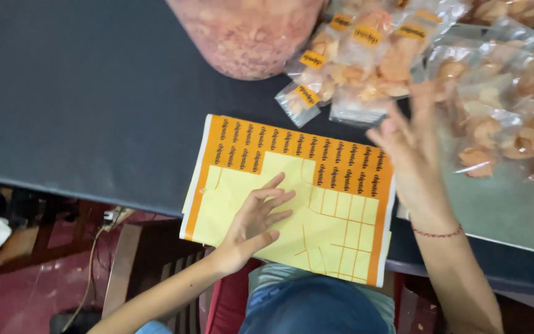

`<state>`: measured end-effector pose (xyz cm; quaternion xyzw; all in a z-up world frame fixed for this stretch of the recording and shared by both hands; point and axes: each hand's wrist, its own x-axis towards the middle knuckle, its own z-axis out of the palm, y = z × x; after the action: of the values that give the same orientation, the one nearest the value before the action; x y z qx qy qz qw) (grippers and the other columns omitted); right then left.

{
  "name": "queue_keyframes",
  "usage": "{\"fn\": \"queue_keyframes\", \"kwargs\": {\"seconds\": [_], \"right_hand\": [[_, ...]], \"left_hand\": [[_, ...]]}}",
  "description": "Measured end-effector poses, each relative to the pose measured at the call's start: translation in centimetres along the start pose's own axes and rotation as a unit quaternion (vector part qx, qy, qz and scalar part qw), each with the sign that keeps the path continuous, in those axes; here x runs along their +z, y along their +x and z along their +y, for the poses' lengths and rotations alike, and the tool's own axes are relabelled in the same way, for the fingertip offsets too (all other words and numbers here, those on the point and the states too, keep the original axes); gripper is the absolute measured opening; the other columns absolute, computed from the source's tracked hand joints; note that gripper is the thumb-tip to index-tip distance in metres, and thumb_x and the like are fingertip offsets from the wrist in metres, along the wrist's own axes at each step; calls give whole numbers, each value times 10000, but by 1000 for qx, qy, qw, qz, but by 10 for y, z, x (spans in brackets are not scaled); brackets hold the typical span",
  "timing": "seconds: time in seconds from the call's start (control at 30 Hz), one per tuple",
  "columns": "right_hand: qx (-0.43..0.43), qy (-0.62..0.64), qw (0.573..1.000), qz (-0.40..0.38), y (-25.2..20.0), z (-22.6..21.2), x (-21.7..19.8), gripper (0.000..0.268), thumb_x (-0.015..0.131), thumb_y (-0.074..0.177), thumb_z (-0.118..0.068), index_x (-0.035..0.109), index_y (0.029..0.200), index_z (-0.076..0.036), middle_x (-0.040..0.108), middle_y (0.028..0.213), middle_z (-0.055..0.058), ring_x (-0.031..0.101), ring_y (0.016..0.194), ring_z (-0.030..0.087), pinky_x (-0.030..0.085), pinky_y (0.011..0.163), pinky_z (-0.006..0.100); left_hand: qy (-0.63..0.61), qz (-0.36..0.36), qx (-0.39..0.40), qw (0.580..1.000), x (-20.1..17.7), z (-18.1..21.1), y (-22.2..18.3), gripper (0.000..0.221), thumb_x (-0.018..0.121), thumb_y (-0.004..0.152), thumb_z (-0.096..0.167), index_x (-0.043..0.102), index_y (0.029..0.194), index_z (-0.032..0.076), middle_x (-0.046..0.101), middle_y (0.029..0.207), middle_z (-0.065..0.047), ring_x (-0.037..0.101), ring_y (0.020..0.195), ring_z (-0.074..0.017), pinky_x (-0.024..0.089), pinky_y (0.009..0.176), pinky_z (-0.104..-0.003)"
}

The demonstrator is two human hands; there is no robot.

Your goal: Peeling individual labels from a sheet and applying them to small plastic bags containing chips.

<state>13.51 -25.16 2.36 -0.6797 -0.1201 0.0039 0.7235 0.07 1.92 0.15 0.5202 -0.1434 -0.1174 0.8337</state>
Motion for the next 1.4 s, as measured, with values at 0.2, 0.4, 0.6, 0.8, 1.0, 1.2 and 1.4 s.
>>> {"fn": "queue_keyframes", "kwargs": {"seconds": [0.2,0.4,0.6,0.8,1.0,1.2,1.4], "right_hand": [[-2,-109,993,-50,-3,-20,22,279,584,1019,-161,666,1265,-58,618,1332,66,559,1342,188,441,1166,334],[-33,-134,990,-36,-10,-26,18,552,478,1066,-387,489,584,-117,454,528,-15,409,506,79,343,568,251],[-235,-292,927,5,-3,-16,7,210,443,1096,-135,605,1123,-4,712,855,58,606,558,110,479,493,216],[-261,-376,887,-54,-3,-6,14,205,613,978,-14,635,1181,-11,622,1107,101,639,883,219,546,831,352],[-337,-420,843,9,11,47,38,88,655,926,-99,615,996,-64,580,976,72,613,755,281,465,609,425],[-307,-464,824,103,18,106,35,102,663,882,-213,578,858,-163,546,928,-6,618,737,259,428,600,406],[-246,-456,843,147,-1,107,11,63,640,891,-183,591,923,-161,573,926,-18,630,763,246,441,661,396]], "left_hand": [[55,6,12,998,4,0,3,252,543,1026,20,587,1272,51,519,1480,-207,653,1242,-301,501,1142,-442],[99,-55,-54,992,-5,-26,-17,197,545,1051,40,716,1044,-58,781,920,-196,771,660,-209,707,598,-257],[330,-90,85,936,19,-39,-6,502,409,1084,239,503,616,83,465,568,-21,445,477,-150,321,472,-286],[478,-249,391,746,63,-24,52,332,520,1065,164,476,745,86,498,662,-45,445,518,-160,368,456,-270],[571,-244,494,608,141,-16,154,194,588,989,161,672,858,46,610,796,-131,583,699,-295,491,642,-385],[742,-249,303,544,181,-40,246,664,701,914,434,520,1382,-1,563,1348,-290,561,1267,-481,460,1011,-547],[805,-251,214,493,167,-100,297,1014,725,775,655,401,1483,5,578,1318,-296,599,1186,-497,426,1016,-634]]}}
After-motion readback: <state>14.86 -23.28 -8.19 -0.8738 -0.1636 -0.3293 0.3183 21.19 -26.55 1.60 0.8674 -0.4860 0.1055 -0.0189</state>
